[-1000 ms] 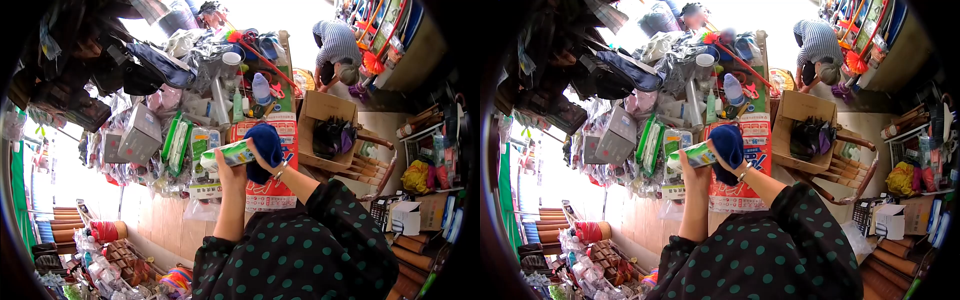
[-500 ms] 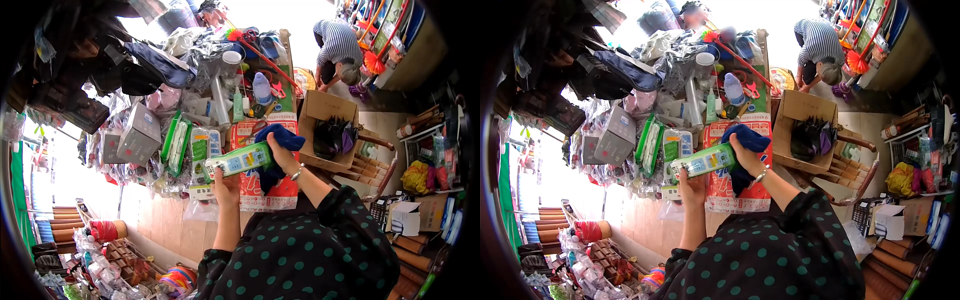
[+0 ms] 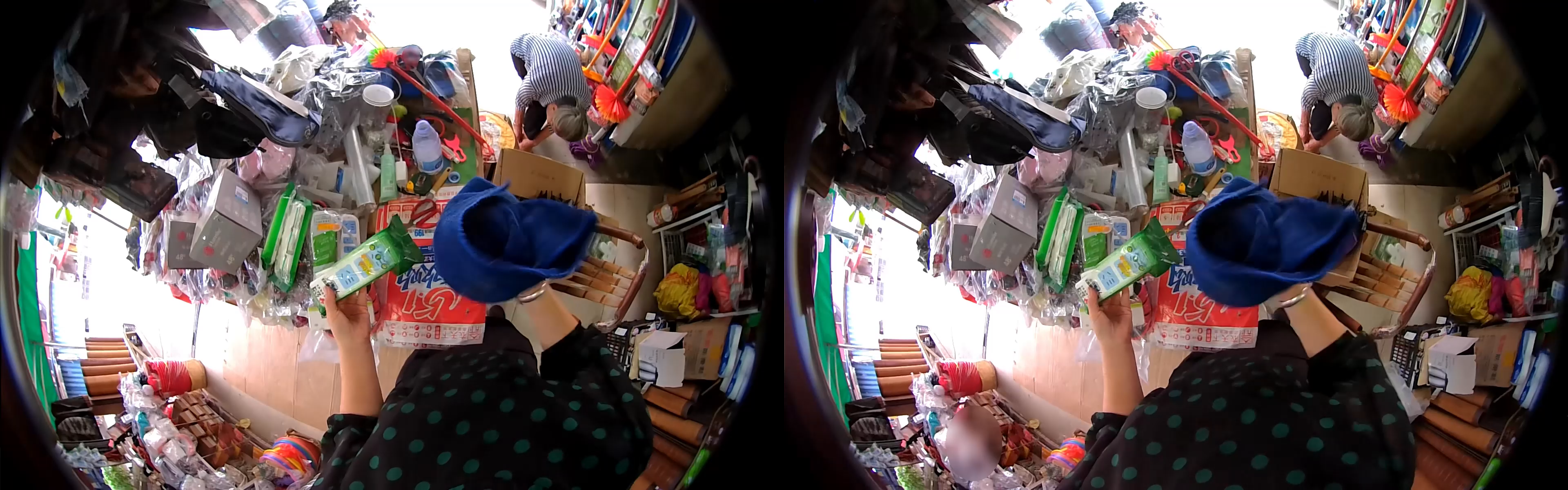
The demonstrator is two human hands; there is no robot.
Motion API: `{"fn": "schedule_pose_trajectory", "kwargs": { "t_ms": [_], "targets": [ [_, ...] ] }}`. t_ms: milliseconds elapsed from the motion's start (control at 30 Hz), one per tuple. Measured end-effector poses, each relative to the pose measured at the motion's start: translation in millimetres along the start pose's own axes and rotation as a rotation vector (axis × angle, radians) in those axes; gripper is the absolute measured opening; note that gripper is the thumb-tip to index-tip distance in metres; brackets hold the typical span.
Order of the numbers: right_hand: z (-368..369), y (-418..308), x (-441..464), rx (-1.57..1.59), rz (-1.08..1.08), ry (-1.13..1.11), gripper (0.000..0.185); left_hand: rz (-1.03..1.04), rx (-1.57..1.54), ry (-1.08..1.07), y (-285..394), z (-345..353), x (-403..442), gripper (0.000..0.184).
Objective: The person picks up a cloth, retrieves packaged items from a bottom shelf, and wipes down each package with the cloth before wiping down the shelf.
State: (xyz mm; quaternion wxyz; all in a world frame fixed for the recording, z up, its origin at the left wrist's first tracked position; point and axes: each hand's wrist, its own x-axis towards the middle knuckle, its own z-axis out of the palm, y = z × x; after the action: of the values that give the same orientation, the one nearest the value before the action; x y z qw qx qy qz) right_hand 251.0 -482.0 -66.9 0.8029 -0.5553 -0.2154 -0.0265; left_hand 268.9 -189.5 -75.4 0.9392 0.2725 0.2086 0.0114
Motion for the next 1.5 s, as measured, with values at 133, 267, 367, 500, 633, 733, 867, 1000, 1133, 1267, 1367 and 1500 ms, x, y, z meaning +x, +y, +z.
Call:
{"fn": "schedule_pose_trajectory", "kwargs": {
  "t_ms": [133,267,367,500,633,733,867,1000,1133,1267,1367,1500],
  "targets": [
    [3,-8,26,-0.503,0.068,-0.016,0.05,-0.023,0.002,-0.012,-3,-1,-1,0.037],
    [20,-29,29,-0.885,-0.097,-0.119,0.043,-0.019,-0.011,-0.002,-1,-1,-11,0.041],
    [25,-27,23,-0.854,-0.018,-0.122,0.039,-0.028,0.031,-0.083,-2,-4,-18,0.044],
    [56,-9,36,-1.165,0.021,-0.144,0.033,0.045,0.257,0.045,-23,11,-29,0.043],
    [71,4,53,-1.444,0.027,-0.198,0.028,0.04,0.307,-0.03,-26,14,-34,0.046],
    [63,22,53,-1.367,-0.122,-0.01,0.029,-0.05,0.229,-0.012,-28,1,-32,0.047],
    [49,32,52,-1.121,-0.071,-0.055,0.027,-0.131,0.173,0.011,-29,0,-34,0.045],
    [38,39,46,-0.577,-0.091,0.083,0.029,-0.186,0.155,0.041,-29,-4,-33,0.041],
    [25,65,31,-0.848,-0.404,0.167,0.033,-0.201,0.154,-0.023,-28,-7,-29,0.04],
    [53,-34,26,-1.047,-0.138,0.318,0.047,-0.203,0.042,0.001,-23,-12,-19,0.044],
    [62,-71,31,-1.196,0.024,0.23,0.05,-0.18,0.044,-0.009,-15,-14,-14,0.046],
    [61,-2,16,-0.572,0.103,0.291,0.04,-0.097,0.186,-0.088,-22,4,-26,0.043]
  ]
}}
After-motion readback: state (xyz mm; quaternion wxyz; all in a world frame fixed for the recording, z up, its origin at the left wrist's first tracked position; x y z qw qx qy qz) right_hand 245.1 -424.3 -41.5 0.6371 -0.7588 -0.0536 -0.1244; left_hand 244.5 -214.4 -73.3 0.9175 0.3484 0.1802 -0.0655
